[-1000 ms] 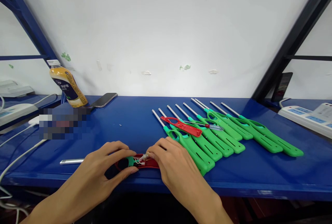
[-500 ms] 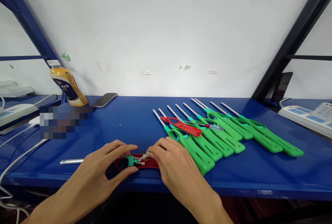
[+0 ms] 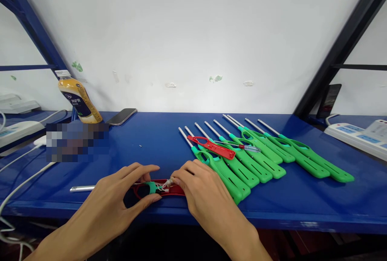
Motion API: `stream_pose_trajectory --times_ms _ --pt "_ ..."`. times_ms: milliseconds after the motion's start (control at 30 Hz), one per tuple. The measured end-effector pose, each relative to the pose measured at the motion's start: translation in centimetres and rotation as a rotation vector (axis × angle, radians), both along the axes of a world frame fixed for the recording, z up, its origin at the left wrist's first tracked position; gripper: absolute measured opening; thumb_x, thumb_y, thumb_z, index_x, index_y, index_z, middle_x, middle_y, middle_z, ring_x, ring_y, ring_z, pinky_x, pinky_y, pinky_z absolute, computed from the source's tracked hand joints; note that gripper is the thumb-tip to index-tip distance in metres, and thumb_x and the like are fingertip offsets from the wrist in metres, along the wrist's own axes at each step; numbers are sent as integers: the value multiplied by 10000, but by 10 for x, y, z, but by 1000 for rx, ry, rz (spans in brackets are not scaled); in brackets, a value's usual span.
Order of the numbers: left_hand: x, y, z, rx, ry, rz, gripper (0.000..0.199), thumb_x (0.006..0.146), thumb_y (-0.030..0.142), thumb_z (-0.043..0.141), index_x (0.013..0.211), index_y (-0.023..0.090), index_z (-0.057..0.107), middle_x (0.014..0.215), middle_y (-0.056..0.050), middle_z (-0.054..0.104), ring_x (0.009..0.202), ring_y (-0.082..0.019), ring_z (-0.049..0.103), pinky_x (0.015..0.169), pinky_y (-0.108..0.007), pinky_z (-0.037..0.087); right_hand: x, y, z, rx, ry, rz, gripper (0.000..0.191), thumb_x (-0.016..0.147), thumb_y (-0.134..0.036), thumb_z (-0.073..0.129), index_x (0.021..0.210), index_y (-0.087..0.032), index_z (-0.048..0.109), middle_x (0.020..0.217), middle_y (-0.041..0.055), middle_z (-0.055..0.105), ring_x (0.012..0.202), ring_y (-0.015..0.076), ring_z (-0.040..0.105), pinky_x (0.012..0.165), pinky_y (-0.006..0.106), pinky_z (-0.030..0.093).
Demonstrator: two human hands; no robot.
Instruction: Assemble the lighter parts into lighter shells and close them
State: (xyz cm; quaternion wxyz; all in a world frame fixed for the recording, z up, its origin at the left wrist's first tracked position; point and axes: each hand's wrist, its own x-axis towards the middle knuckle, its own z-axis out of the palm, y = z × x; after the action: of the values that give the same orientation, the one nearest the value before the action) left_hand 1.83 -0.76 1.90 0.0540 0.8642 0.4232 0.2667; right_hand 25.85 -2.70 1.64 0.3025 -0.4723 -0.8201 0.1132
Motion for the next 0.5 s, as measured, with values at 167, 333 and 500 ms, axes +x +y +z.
stream_pose_trajectory --times_ms 167,333,500 --pt "1 -1 0 27 -23 -17 417 959 324 768 1344 311 610 1070 -27 696 966 -281 697 839 -437 563 1 -2 1 -5 -4 1 284 1093 -109 484 1136 -231 738 1090 39 721 1012 229 648 940 421 519" --pt "2 -2 1 67 -14 -9 387 951 320 782 1302 292 620 1039 -19 702 939 -278 682 835 -438 543 0 -1 0 1 1 -1 282 1100 -127 481 1139 -244 734 1095 29 722 1006 222 653 942 409 514" --pt "2 -4 3 14 11 -53 232 1008 276 707 1231 291 644 1052 -10 672 933 -253 680 816 -402 528 0 0 -2 10 10 -1 273 1106 -145 479 1113 -250 730 1079 24 724 989 217 654 906 384 512"
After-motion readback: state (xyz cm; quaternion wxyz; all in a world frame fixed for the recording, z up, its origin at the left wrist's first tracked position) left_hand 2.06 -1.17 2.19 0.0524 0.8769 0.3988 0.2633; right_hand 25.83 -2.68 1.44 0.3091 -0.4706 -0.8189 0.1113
